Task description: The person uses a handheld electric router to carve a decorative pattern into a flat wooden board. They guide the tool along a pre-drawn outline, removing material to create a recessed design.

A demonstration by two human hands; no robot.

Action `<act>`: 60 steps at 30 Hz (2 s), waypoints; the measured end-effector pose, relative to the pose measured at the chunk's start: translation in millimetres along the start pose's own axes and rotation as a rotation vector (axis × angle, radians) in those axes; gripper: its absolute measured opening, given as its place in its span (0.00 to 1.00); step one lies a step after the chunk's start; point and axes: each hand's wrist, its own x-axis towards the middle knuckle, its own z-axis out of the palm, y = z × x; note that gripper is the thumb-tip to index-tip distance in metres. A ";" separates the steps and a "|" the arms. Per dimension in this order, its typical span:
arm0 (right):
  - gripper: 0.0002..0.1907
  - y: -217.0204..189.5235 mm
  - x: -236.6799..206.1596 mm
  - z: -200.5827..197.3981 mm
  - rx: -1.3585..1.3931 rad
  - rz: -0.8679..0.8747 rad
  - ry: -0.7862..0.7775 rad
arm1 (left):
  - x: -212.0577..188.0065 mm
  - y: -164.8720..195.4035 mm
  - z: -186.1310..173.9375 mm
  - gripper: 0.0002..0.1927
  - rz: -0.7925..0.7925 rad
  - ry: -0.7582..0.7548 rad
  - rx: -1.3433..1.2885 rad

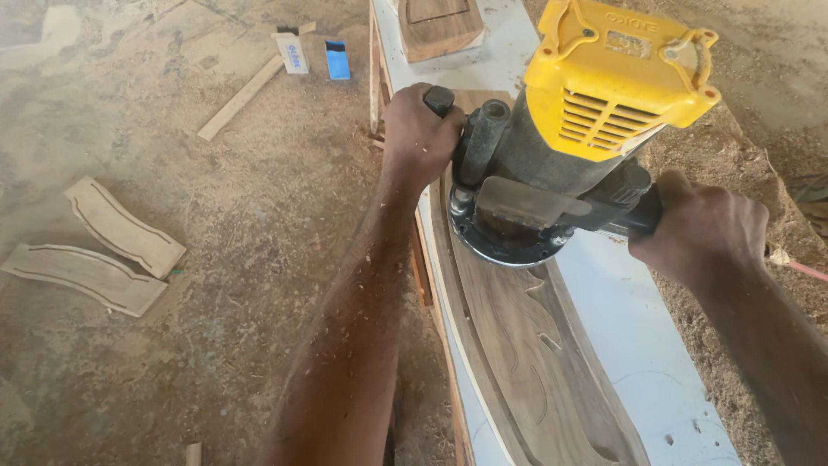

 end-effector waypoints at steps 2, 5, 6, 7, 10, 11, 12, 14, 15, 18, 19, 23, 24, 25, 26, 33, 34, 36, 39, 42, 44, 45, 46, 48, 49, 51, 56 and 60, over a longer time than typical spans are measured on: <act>0.15 1.4 -1.9 2.0 -0.008 -0.007 0.002 | -3.9 1.0 1.2 0.09 -0.020 -0.015 -0.010; 0.14 4.8 -5.7 5.4 -0.023 -0.022 -0.004 | -9.0 1.9 0.9 0.09 -0.023 -0.038 -0.014; 0.14 5.8 -6.8 6.3 -0.029 -0.029 -0.007 | -10.5 2.1 0.6 0.09 -0.005 -0.035 -0.009; 0.14 6.7 -7.9 7.2 -0.030 -0.030 -0.003 | -11.8 2.3 0.4 0.09 0.013 -0.033 -0.004; 0.15 9.0 -11.8 8.7 -0.025 -0.037 0.005 | -15.8 2.7 0.5 0.09 0.048 -0.011 -0.004; 0.15 9.5 -12.0 8.4 -0.018 -0.042 0.010 | -16.5 2.8 0.4 0.09 0.041 -0.012 0.009; 0.16 10.0 -12.5 7.9 -0.012 -0.046 0.015 | -17.1 3.1 0.5 0.09 0.035 -0.013 0.021; 0.17 10.2 -14.0 6.6 -0.026 -0.037 -0.016 | -19.9 3.7 0.7 0.09 0.033 -0.013 0.029; 0.18 9.9 -15.1 5.9 -0.033 -0.034 -0.031 | -21.4 4.2 0.4 0.09 0.039 -0.009 0.025; 0.16 8.5 -19.6 2.0 -0.010 -0.041 -0.009 | -25.0 8.1 -1.6 0.09 0.022 0.002 0.015; 0.17 8.2 -19.5 0.2 -0.024 -0.022 -0.042 | -25.9 9.8 -2.2 0.09 0.011 0.005 0.011; 0.18 7.5 -22.7 -6.1 -0.014 -0.011 -0.070 | -29.8 16.6 -6.8 0.09 -0.015 -0.011 0.001; 0.17 7.7 -24.2 -7.6 0.006 -0.025 -0.050 | -30.3 18.0 -7.9 0.09 -0.016 -0.006 0.007; 0.16 8.0 -25.4 -8.6 0.008 -0.030 -0.041 | -31.3 19.1 -9.0 0.09 -0.016 -0.001 0.014; 0.16 8.1 -26.8 -9.5 0.011 -0.035 -0.033 | -32.1 20.0 -10.1 0.09 -0.002 0.009 0.013; 0.15 9.4 -27.3 -12.6 -0.008 -0.043 -0.040 | -35.8 28.6 -16.9 0.08 -0.077 -0.002 0.029; 0.14 10.1 -27.0 -11.8 -0.001 -0.059 -0.025 | -36.2 29.7 -18.2 0.08 -0.109 -0.017 0.036; 0.13 12.2 -26.3 -9.8 0.009 -0.095 0.003 | -37.7 31.6 -20.2 0.08 -0.097 -0.018 0.053; 0.10 14.1 -25.2 -4.1 -0.027 -0.114 0.024 | -38.2 32.5 -20.6 0.08 -0.078 -0.003 0.042; 0.09 15.9 -22.0 0.1 0.002 -0.186 0.145 | -36.9 31.0 -18.7 0.09 -0.129 -0.010 0.077; 0.12 15.6 -19.5 2.1 -0.009 -0.130 0.094 | -37.0 28.9 -15.9 0.09 -0.161 -0.015 0.074; 0.14 15.5 -16.7 2.4 -0.016 -0.107 0.073 | -37.1 27.2 -14.6 0.09 -0.164 -0.003 0.050; 0.14 16.1 -12.7 1.6 -0.022 -0.077 0.028 | -36.6 25.2 -13.4 0.09 -0.165 0.014 0.026; 0.14 14.8 -11.1 3.2 -0.032 -0.006 -0.080 | -33.2 19.4 -10.3 0.09 -0.109 0.008 0.024; 0.14 14.0 -11.7 5.0 -0.053 -0.001 -0.073 | -32.3 16.2 -8.4 0.09 -0.083 0.004 0.022; 0.16 12.2 -6.9 7.1 -0.099 -0.003 -0.049 | -23.3 9.2 -4.6 0.10 0.005 0.064 0.014; 0.16 14.4 0.9 11.1 -0.176 -0.071 0.127 | -5.1 -2.4 0.1 0.10 0.004 -0.003 0.012; 0.16 18.1 3.5 9.5 -0.162 -0.133 0.225 | 2.2 0.2 2.7 0.10 -0.002 -0.031 0.007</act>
